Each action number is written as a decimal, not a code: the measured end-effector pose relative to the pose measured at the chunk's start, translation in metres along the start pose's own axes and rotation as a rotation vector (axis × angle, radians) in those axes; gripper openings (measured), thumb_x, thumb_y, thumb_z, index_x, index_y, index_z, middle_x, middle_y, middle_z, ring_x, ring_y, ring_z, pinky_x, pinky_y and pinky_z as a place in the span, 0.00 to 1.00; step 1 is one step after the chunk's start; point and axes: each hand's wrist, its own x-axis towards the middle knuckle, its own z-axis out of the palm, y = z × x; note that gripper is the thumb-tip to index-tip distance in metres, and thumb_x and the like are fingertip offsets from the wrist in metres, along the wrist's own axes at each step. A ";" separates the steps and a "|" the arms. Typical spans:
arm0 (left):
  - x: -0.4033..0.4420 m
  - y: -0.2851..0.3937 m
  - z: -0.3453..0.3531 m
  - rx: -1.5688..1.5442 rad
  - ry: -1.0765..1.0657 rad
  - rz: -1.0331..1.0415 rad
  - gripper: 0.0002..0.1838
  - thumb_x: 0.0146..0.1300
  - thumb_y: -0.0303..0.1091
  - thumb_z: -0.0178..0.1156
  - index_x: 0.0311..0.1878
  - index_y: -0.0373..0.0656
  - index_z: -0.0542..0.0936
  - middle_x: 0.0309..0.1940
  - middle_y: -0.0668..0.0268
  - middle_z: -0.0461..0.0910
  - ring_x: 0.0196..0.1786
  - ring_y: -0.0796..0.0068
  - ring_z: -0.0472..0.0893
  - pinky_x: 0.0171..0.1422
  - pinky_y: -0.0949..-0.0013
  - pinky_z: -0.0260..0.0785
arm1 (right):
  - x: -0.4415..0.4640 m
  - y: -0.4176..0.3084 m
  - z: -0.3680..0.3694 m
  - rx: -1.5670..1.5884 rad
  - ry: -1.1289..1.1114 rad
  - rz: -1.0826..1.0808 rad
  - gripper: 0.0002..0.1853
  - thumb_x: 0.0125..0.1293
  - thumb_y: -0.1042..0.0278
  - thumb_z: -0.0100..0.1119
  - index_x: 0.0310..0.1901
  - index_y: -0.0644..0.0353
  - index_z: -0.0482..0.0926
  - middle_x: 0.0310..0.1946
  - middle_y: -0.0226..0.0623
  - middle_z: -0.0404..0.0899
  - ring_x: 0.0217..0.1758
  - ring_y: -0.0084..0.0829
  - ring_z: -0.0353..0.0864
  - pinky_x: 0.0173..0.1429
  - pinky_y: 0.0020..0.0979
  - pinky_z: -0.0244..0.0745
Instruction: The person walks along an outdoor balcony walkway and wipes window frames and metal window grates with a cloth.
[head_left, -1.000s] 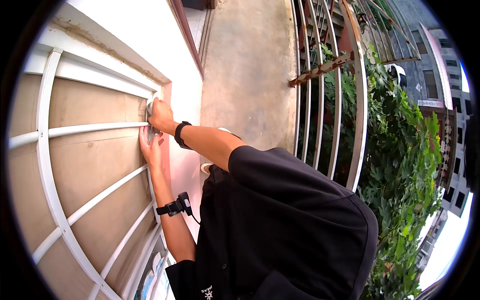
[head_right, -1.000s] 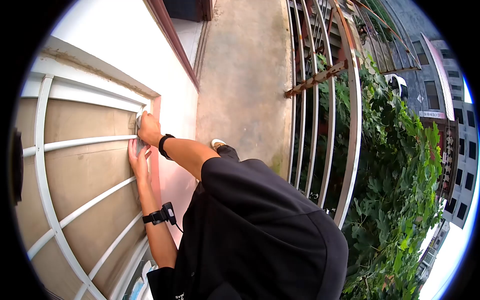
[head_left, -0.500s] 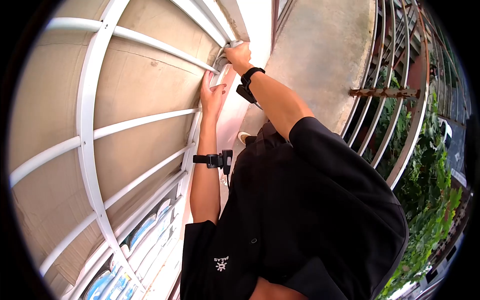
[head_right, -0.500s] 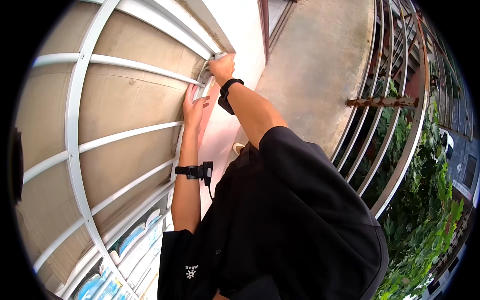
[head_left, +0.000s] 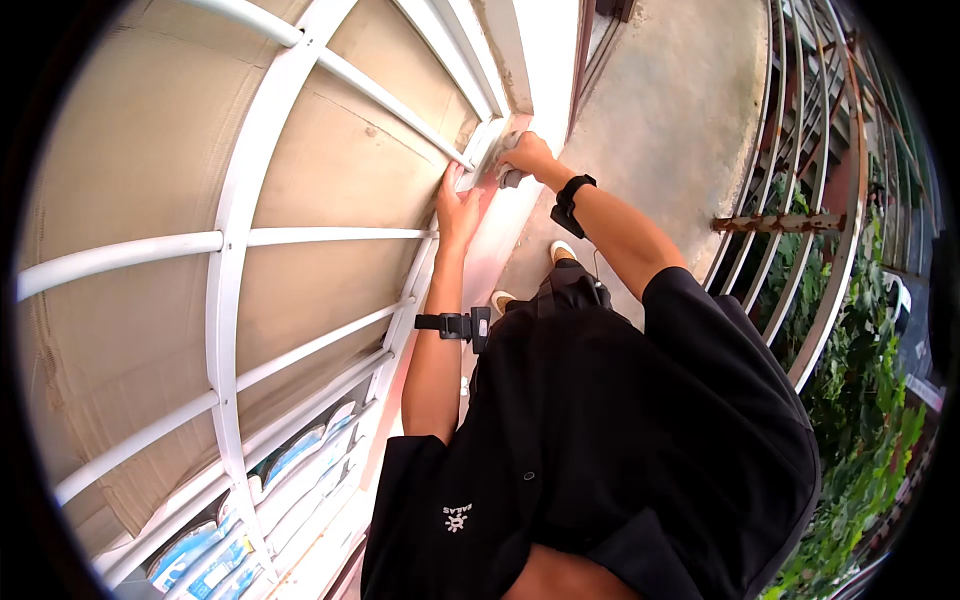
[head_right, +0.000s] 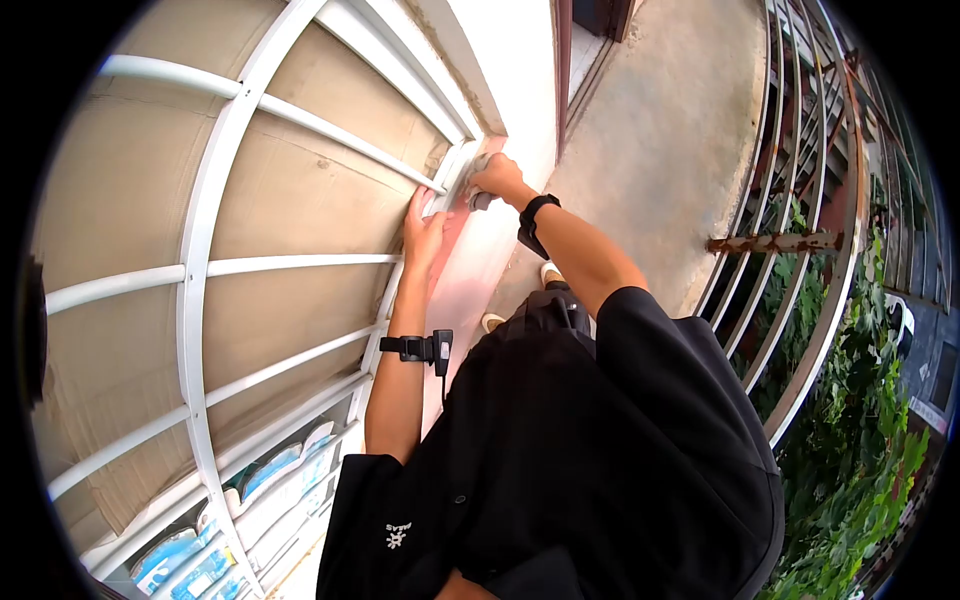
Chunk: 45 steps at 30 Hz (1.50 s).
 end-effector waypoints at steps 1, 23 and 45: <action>-0.002 0.004 -0.001 -0.022 -0.003 0.007 0.38 0.61 0.23 0.63 0.76 0.36 0.64 0.71 0.46 0.72 0.56 0.59 0.84 0.61 0.65 0.77 | 0.003 -0.003 -0.003 -0.007 0.004 -0.017 0.23 0.47 0.58 0.79 0.40 0.68 0.86 0.36 0.47 0.89 0.35 0.37 0.91 0.36 0.36 0.88; 0.000 0.002 -0.002 -0.106 -0.033 -0.026 0.38 0.60 0.21 0.62 0.76 0.36 0.65 0.70 0.50 0.73 0.47 0.66 0.86 0.52 0.65 0.78 | -0.030 -0.047 0.039 0.313 0.272 0.012 0.29 0.50 0.64 0.74 0.51 0.74 0.77 0.40 0.58 0.86 0.39 0.48 0.90 0.45 0.41 0.86; -0.018 0.007 -0.008 -0.136 -0.151 -0.084 0.33 0.62 0.28 0.60 0.72 0.34 0.70 0.63 0.50 0.80 0.53 0.62 0.86 0.62 0.62 0.74 | -0.002 -0.042 0.029 0.059 -0.047 0.053 0.17 0.50 0.65 0.72 0.36 0.73 0.85 0.32 0.52 0.87 0.31 0.43 0.90 0.31 0.38 0.85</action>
